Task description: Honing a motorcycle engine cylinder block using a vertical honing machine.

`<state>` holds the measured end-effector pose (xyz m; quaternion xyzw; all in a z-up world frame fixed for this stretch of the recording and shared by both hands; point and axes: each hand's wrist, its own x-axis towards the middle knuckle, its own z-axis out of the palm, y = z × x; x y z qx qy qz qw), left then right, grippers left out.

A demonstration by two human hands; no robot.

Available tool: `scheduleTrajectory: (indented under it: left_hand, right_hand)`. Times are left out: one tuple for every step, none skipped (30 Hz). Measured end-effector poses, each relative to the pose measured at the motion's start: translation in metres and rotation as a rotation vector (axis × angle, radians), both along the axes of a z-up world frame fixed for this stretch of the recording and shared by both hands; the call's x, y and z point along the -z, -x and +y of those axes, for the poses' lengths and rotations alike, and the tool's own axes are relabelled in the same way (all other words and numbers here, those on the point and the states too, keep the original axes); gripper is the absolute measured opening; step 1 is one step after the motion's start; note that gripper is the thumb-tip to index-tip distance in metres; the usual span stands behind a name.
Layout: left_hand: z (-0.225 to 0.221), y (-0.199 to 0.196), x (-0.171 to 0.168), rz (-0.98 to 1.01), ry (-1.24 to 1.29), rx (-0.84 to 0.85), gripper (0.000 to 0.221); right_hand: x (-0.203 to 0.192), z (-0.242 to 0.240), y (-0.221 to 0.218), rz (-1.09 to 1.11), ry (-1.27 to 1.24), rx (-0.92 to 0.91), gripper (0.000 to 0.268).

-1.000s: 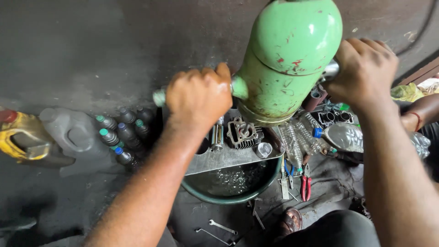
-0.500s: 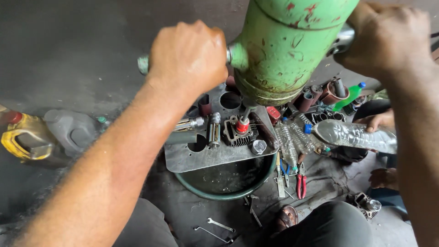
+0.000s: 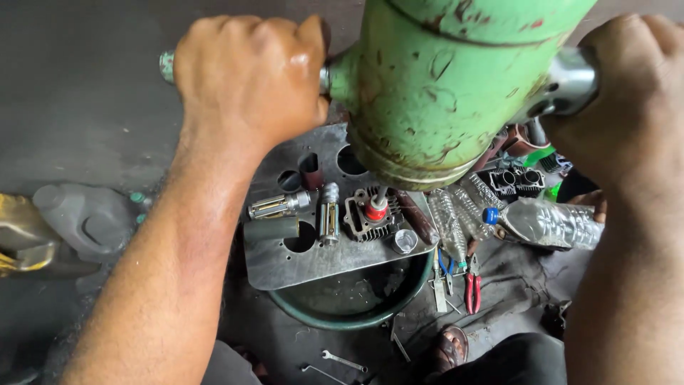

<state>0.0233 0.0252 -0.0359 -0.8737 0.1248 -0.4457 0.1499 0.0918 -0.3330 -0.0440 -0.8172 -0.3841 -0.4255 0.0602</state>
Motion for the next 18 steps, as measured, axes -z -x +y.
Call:
scheduleTrajectory:
  left_hand:
    - [0.001,-0.002,0.006,0.001,-0.001,0.004,0.016]
    - [0.002,-0.004,0.012,0.0,-0.007,0.017,0.014]
    - [0.003,-0.005,0.017,-0.003,-0.014,0.027,0.012]
    - [0.004,-0.006,0.023,-0.004,-0.016,0.027,0.012]
    - [0.004,-0.008,0.028,-0.004,-0.009,0.042,0.009]
    - [0.004,-0.009,0.033,-0.005,-0.001,0.058,0.007]
    - [0.004,-0.009,0.038,-0.009,-0.002,0.054,0.007]
    - [0.004,-0.009,0.043,0.014,0.002,0.042,0.005]
    - [0.003,-0.009,0.048,0.039,0.007,0.033,0.004]
    - [-0.001,-0.007,0.052,0.035,0.007,0.033,0.004]
    - [-0.005,-0.004,0.055,0.056,0.014,0.01,0.005]
    - [-0.009,0.0,0.058,0.077,0.021,-0.014,0.007]
    - [-0.017,0.004,0.061,0.072,0.02,-0.02,0.007]
    - [-0.025,0.009,0.063,0.085,0.057,-0.055,0.008]
    - [-0.032,0.015,0.065,0.097,0.094,-0.093,0.01]
    - [-0.043,0.02,0.067,0.09,0.091,-0.101,0.01]
    - [-0.052,0.027,0.068,0.154,0.153,-0.142,0.008]
    - [-0.061,0.033,0.07,0.216,0.217,-0.183,0.006]
  right_hand:
    - [0.0,0.003,0.004,0.001,-0.001,0.004,0.035]
    - [0.0,0.005,0.008,-0.037,0.034,0.065,0.034]
    - [0.0,0.009,0.012,-0.078,0.067,0.124,0.034]
    - [0.003,0.01,0.011,-0.079,0.065,0.125,0.034]
    - [0.005,0.011,0.01,-0.117,0.101,0.175,0.032]
    - [0.006,0.011,0.01,-0.156,0.137,0.226,0.03]
    - [0.013,0.011,0.005,-0.16,0.135,0.223,0.03]
    - [0.02,0.01,0.001,-0.163,0.146,0.27,0.022]
    - [0.028,0.009,-0.003,-0.163,0.158,0.319,0.014]
    - [0.029,0.011,-0.002,-0.167,0.156,0.32,0.014]
    - [0.03,0.013,-0.002,-0.149,0.144,0.303,0.011]
    - [0.03,0.015,-0.001,-0.131,0.133,0.285,0.009]
    - [0.034,0.013,-0.008,-0.136,0.13,0.28,0.009]
    - [0.037,0.012,-0.015,-0.131,0.13,0.23,0.011]
    - [0.04,0.011,-0.022,-0.126,0.128,0.177,0.017]
    - [0.042,0.009,-0.031,-0.133,0.124,0.17,0.017]
    - [0.043,0.011,-0.041,-0.1,0.148,0.131,0.021]
    - [0.044,0.012,-0.052,-0.068,0.172,0.092,0.026]
